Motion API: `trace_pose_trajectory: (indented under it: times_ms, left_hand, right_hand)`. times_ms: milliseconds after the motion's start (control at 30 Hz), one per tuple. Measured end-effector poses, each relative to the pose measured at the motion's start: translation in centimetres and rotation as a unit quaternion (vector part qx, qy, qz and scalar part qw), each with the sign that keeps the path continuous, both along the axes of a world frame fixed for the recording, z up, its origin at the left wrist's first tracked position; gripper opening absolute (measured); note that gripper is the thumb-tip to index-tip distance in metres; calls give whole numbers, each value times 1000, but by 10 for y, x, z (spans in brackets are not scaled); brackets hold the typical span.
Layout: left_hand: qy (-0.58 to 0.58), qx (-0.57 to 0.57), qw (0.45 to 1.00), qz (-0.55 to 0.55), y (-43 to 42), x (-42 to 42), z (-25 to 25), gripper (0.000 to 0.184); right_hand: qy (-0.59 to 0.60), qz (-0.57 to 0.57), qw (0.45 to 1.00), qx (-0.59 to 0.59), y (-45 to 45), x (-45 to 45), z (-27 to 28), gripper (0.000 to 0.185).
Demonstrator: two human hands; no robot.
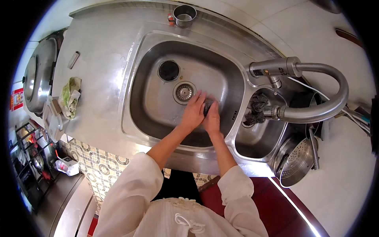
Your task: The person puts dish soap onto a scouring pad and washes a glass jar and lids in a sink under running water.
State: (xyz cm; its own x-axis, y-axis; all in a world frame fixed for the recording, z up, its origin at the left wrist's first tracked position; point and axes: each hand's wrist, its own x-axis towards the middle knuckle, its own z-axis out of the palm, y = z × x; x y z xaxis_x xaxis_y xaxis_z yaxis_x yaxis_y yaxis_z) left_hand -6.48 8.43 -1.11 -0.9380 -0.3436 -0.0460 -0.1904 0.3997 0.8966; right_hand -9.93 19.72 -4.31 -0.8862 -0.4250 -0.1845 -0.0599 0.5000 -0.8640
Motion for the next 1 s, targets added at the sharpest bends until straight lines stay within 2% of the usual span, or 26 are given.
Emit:
trace_pose_trajectory:
  times_ms: [67,133,200,267,300,333,367,433,567,633,667,700,733,767,800,833,867,933,967,1000]
  left_hand:
    - [-38,-11,999,-34,-3,-20,8,44]
    - [-72,-22,995,-66,-4,-24,6,46]
    - [-1,-94,994,-62,-5,-13,8,49]
    - [-29,-74,997,-23,2,11,18,49]
    - [-56,-51,997,12,2,18,21,49]
    - [-45,-48,998,22,4,17,23,51]
    - [-45,-47,998,22,4,7,22,51]
    - [-25,-135,988,-68,0,-23,15,55]
    - [-78,-147,980,-110,-2,-23,15,55]
    - [-24,-94,995,0,-2,5,17,47]
    - [-28,-96,995,-2,-1,8,15,47]
    - [-27,-76,997,20,0,7,17,46]
    - [-26,-53,997,43,3,7,19,45]
    - [-27,-51,997,42,3,-2,18,45]
    - [-38,-69,996,-29,-4,-22,20,49]
    - [-49,-85,990,-100,-8,-34,17,52]
    - [-49,-83,991,-98,-12,-39,16,52]
    - [-104,2,988,-112,-12,-41,-3,51]
    - [-103,1,989,-110,-12,-33,-14,51]
    - [-98,80,992,11,-11,-20,-38,47]
  right_hand:
    - [-121,-54,986,-101,1,7,-17,44]
    - [-97,-79,984,-129,-1,10,-20,50]
    - [-72,-94,980,-157,-3,8,-19,58]
    - [-64,-104,976,-179,-9,10,-7,63]
    - [15,-54,998,-36,-11,9,12,50]
    - [101,-9,989,105,-12,7,30,47]
    - [129,-1,982,140,-14,7,36,47]
    - [122,-10,986,113,-14,8,33,47]
    - [19,-56,998,-24,-11,11,13,49]
    - [-27,-85,992,-88,-14,11,11,51]
    - [-22,-91,992,-85,-14,11,11,51]
    - [5,-88,995,-54,-14,11,13,52]
    - [112,-39,989,88,-15,11,22,43]
    - [112,-39,989,91,-12,13,11,43]
    - [6,-86,996,-32,-7,15,-12,46]
    - [-47,-106,989,-91,-5,15,-18,48]
    - [-99,-129,975,-150,-4,16,-23,51]
    - [-69,-138,978,-143,-14,16,-9,64]
    - [-58,-140,978,-142,-20,16,0,69]
    - [27,-151,988,-2,-29,18,12,76]
